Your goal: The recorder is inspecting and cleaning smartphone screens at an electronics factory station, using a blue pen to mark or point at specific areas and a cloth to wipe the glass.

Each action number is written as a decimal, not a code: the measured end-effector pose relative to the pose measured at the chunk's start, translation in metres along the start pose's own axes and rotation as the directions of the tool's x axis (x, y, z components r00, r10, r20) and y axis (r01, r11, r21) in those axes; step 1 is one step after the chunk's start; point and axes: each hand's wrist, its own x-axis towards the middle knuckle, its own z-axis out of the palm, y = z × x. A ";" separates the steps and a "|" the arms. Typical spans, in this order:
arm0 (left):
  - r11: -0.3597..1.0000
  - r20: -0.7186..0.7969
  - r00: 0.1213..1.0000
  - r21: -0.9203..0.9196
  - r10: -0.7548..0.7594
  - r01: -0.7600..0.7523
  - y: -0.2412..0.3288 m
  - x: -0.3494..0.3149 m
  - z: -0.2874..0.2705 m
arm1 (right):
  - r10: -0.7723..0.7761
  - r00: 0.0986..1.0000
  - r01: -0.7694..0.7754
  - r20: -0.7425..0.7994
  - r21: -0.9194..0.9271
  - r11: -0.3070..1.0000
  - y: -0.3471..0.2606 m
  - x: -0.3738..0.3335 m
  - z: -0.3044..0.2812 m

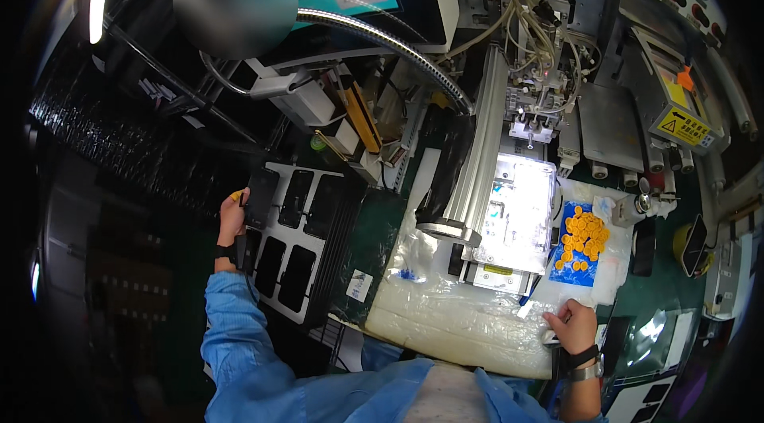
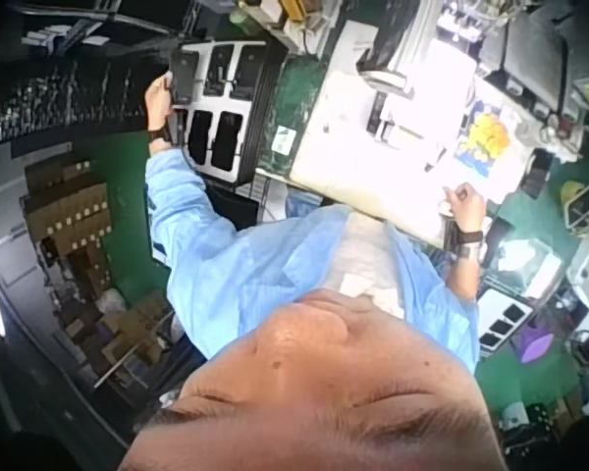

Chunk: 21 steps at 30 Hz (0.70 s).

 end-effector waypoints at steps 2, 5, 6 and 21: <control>0.986 -0.053 0.997 0.150 -0.058 0.066 -0.022 0.023 -0.012 | 0.011 1.000 -0.011 -0.015 -0.007 1.000 0.000 -0.002 0.000; 0.985 -0.049 0.997 0.156 -0.062 0.069 -0.038 0.043 -0.014 | 0.028 0.999 -0.028 -0.038 -0.003 1.000 0.002 -0.004 0.002; 0.988 -0.056 0.998 0.148 -0.025 0.034 -0.043 0.045 -0.015 | 0.026 0.999 -0.026 -0.031 0.000 1.000 0.001 -0.004 0.002; 0.817 0.204 0.978 0.556 0.042 -0.151 0.028 -0.059 0.016 | 0.034 0.999 -0.034 -0.006 0.008 0.999 -0.001 -0.006 0.004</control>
